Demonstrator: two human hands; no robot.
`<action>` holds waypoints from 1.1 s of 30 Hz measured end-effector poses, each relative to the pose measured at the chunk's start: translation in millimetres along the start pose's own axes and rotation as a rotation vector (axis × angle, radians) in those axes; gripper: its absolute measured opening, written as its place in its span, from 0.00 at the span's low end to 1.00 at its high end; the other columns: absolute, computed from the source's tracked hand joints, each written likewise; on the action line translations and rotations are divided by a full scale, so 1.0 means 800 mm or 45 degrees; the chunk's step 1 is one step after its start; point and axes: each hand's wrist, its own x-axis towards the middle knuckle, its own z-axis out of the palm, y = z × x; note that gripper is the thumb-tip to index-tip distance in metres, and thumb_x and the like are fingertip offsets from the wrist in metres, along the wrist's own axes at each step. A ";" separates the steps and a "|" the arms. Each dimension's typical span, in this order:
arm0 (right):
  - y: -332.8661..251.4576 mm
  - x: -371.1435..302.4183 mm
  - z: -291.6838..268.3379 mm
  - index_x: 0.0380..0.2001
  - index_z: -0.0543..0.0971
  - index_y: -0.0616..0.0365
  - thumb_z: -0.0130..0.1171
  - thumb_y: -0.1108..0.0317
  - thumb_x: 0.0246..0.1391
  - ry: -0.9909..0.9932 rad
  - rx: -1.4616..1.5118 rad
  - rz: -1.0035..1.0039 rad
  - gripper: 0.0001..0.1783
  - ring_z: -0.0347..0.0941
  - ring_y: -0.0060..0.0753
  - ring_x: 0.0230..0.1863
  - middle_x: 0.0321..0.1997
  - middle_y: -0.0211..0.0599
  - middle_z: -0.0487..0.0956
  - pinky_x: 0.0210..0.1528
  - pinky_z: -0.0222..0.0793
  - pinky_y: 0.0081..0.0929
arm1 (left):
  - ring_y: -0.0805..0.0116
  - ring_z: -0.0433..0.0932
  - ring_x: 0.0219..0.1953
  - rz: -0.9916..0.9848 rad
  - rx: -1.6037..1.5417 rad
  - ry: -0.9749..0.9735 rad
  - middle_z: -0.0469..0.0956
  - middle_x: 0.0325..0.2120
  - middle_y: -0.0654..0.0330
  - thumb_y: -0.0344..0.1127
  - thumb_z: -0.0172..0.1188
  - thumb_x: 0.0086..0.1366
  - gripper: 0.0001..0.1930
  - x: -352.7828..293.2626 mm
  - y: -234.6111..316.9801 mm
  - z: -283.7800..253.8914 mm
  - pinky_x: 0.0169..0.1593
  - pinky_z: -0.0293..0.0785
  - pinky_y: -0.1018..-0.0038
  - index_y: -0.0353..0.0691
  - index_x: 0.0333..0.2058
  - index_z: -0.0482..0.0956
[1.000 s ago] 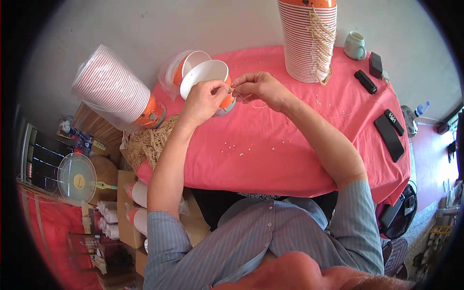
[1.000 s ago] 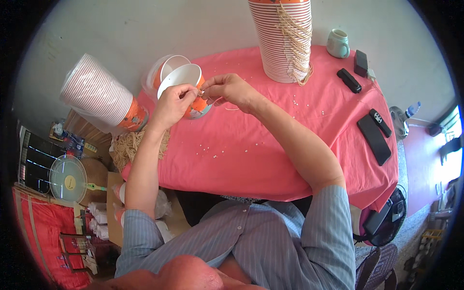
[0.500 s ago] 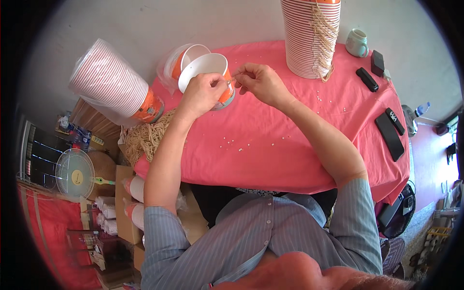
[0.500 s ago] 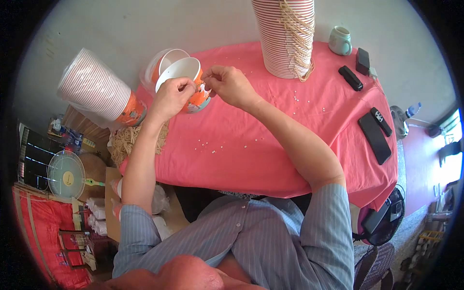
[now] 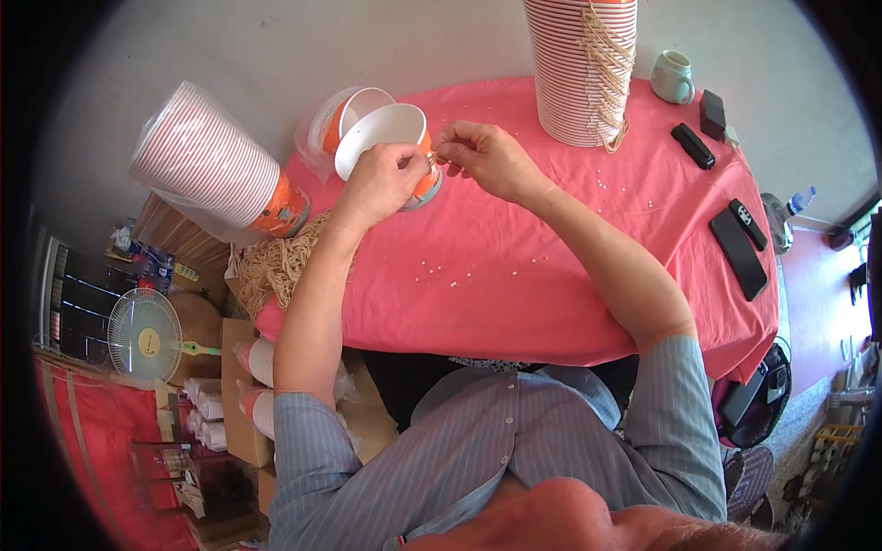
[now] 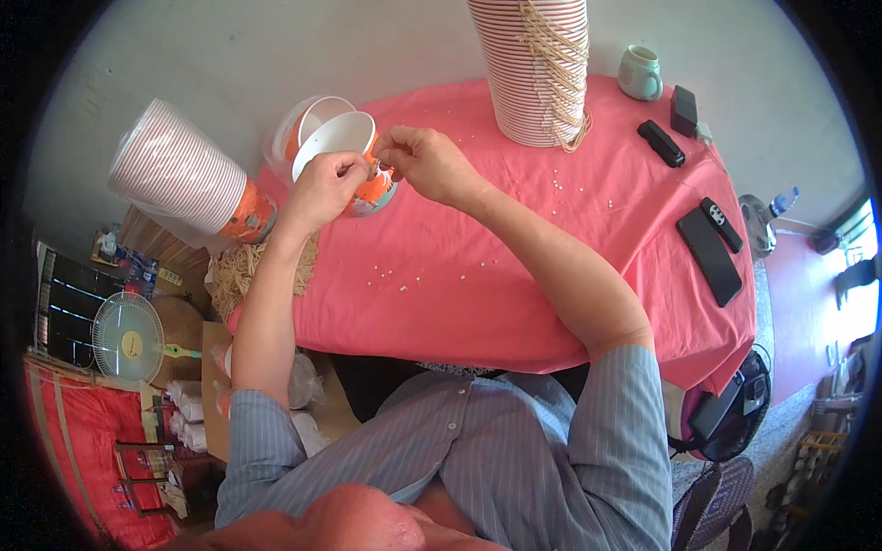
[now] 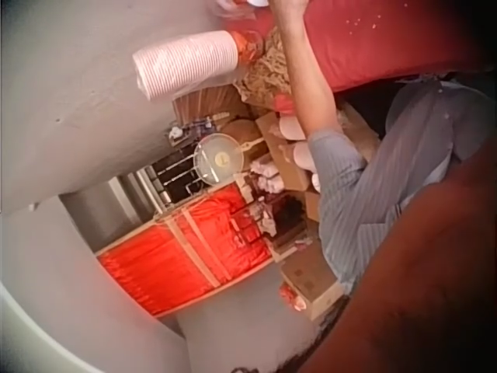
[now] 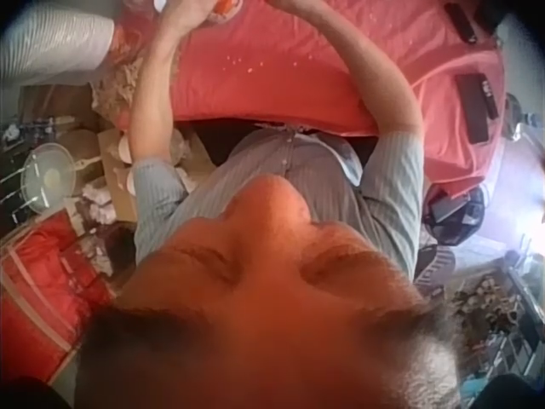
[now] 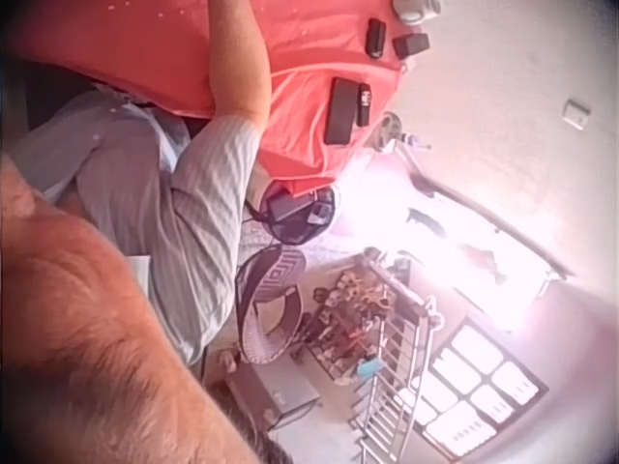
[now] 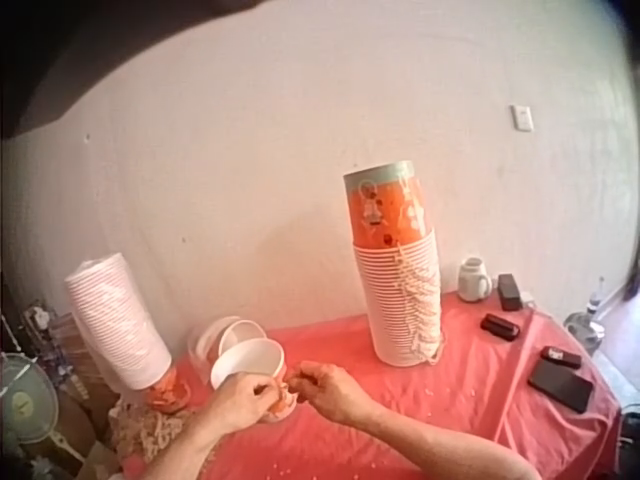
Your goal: Attaching string handles to paper buckets at a workbench.
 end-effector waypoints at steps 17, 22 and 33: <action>0.004 0.001 0.001 0.45 0.87 0.59 0.61 0.65 0.76 -0.026 0.134 0.068 0.10 0.81 0.20 0.38 0.39 0.28 0.86 0.42 0.79 0.26 | 0.72 0.71 0.22 -0.020 -0.097 -0.071 0.75 0.18 0.57 0.39 0.62 0.75 0.16 0.001 -0.006 0.005 0.29 0.71 0.66 0.31 0.32 0.82; 0.003 0.003 -0.007 0.48 0.86 0.53 0.62 0.61 0.77 -0.187 0.328 0.245 0.09 0.83 0.23 0.42 0.42 0.25 0.87 0.45 0.81 0.28 | 0.67 0.75 0.22 -0.031 -0.055 -0.118 0.80 0.20 0.54 0.37 0.63 0.74 0.12 -0.004 -0.006 0.005 0.30 0.73 0.65 0.33 0.36 0.86; 0.006 0.003 -0.002 0.45 0.85 0.57 0.64 0.64 0.73 -0.147 0.591 0.331 0.08 0.83 0.27 0.40 0.41 0.32 0.86 0.43 0.81 0.33 | 0.68 0.77 0.24 0.090 -0.026 -0.126 0.83 0.24 0.53 0.34 0.62 0.73 0.09 -0.010 0.001 0.000 0.31 0.74 0.65 0.33 0.38 0.85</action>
